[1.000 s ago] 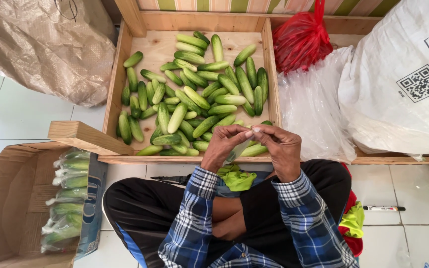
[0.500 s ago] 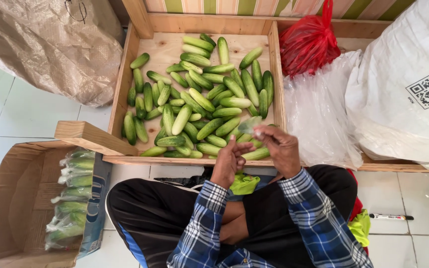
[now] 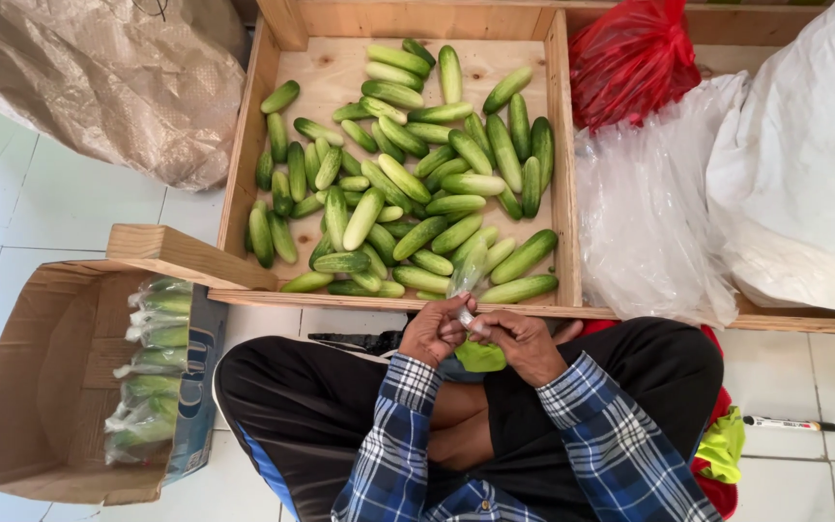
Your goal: Bagging cucumbers and placing the filled bags into a cardboard box
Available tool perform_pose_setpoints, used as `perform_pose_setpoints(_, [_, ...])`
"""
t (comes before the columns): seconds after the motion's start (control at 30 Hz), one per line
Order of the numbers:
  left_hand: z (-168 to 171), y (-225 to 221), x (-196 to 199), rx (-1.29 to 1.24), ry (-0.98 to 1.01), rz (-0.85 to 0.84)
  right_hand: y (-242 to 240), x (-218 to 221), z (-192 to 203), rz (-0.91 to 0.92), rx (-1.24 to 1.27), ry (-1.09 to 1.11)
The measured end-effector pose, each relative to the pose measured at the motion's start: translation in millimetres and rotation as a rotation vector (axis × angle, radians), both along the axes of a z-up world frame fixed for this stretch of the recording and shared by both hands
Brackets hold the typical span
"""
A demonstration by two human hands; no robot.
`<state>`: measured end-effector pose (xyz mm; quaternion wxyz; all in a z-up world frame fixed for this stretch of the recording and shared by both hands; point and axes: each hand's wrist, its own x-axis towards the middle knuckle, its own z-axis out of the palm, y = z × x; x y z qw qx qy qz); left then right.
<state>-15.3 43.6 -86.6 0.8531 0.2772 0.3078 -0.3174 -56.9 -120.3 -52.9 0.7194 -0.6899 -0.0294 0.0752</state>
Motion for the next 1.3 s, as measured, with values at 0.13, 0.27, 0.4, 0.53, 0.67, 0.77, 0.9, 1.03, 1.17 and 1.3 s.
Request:
perform_pose_setpoints(0.13, [-13, 3, -2, 0.006, 0.002, 0.035, 2, 5, -19, -0.057, 0.141, 0.120])
perform_pose_setpoints(0.27, [-44, -2, 3, 0.007, 0.022, 0.110, 2, 8, -24, -0.138, 0.137, 0.108])
perform_pose_setpoints(0.4, [-34, -7, 1, 0.097, 0.021, 0.099, 2, 6, -23, -0.184, 0.114, 0.085])
perform_pose_setpoints(0.53, [3, -17, 9, 0.419, -0.115, 0.069, 4, 11, -27, -0.199, 0.062, 0.068])
perform_pose_setpoints(0.67, [7, -25, 25, 0.954, -0.640, -0.069, 0, 17, -34, -0.253, 0.017, 0.014])
perform_pose_setpoints(0.77, [-4, -25, 32, 1.498, -0.942, -0.377, -3, 18, -38, -0.277, -0.058, -0.043])
perform_pose_setpoints(0.9, [-8, -19, 34, 1.842, -1.183, -0.642, -2, 19, -36, -0.286, -0.283, -0.231])
perform_pose_setpoints(1.03, [-22, -18, 24, 1.993, -1.227, -0.669, 2, 35, -11, -0.206, -0.572, -0.489])
perform_pose_setpoints(1.17, [-36, -9, 20, 1.765, -1.134, -0.650, 1, 63, -9, 0.020, -0.521, -0.558])
perform_pose_setpoints(1.3, [-24, 12, 26, 1.608, -1.063, -0.515, 10, 76, 9, 0.246, -0.359, -0.316])
